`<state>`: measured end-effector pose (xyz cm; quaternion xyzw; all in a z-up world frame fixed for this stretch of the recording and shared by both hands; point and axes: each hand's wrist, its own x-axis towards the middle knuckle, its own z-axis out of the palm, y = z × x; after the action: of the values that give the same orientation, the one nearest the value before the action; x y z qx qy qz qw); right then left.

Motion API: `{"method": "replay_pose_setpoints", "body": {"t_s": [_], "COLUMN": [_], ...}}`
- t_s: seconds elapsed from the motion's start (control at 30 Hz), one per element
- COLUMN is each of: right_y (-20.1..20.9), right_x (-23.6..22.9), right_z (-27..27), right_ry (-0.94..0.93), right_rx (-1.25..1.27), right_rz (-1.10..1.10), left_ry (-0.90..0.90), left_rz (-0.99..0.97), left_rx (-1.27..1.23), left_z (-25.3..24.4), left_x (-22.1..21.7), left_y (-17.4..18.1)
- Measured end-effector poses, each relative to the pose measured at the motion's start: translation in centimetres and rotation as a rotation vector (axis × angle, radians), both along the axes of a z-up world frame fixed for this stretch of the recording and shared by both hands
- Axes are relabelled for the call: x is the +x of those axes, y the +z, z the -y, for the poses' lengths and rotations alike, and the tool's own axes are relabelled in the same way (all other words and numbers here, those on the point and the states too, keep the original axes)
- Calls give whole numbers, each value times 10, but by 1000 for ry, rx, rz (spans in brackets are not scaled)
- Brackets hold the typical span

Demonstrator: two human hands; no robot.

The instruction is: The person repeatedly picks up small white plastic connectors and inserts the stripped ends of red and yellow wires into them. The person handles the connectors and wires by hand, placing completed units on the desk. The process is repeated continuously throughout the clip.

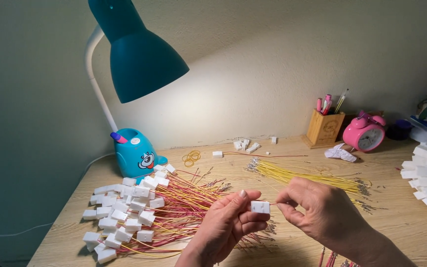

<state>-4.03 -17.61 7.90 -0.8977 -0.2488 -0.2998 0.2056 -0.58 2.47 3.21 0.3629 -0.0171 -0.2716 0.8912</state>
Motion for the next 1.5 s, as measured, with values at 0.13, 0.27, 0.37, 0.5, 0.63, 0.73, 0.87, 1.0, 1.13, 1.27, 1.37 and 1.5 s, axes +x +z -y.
{"method": "replay_pose_setpoints", "body": {"t_s": [0.13, 0.27, 0.37, 0.5, 0.63, 0.73, 0.87, 1.0, 1.13, 1.27, 1.37, 1.5], "right_y": [-6, -2, 3, -9, -7, -14, -8, -40, -39, -39, -41, -18], "right_x": [4, 0, -2, -3, -14, 4, 49, 110, 121, 111, 102, 75], "right_z": [3, 6, 23, 58, 67, 69, 26, -5, -18, -17, -6, -5], "right_ry": [-45, -60, -82, -236, -438, -318, -356, -504, -615, -622, -555, -499], "right_rx": [4, -6, 9, 56, 10, -160, 1, -160, -227, -254, -151, 159], "right_rz": [-29, -107, -260, -547, -935, -1073, -852, -796, -872, -942, -880, -866], "left_ry": [-15, 17, 71, 158, 151, 79, 22, 8, 5, 47, 57, 59], "left_rz": [-6, 52, 83, 85, 106, 156, 185, 218, 211, 157, 148, 142], "left_rx": [-9, 80, 134, 217, 293, 303, 378, 295, 236, 266, 244, 203], "left_z": [-1, 0, 2, -7, -6, -3, -1, -4, -8, -8, -8, -11], "left_x": [-1, -1, 7, 21, 29, 26, 23, 32, 38, 30, 30, 29], "left_y": [4, 1, -10, -21, -39, -42, -43, -57, -59, -47, -45, -42]}}
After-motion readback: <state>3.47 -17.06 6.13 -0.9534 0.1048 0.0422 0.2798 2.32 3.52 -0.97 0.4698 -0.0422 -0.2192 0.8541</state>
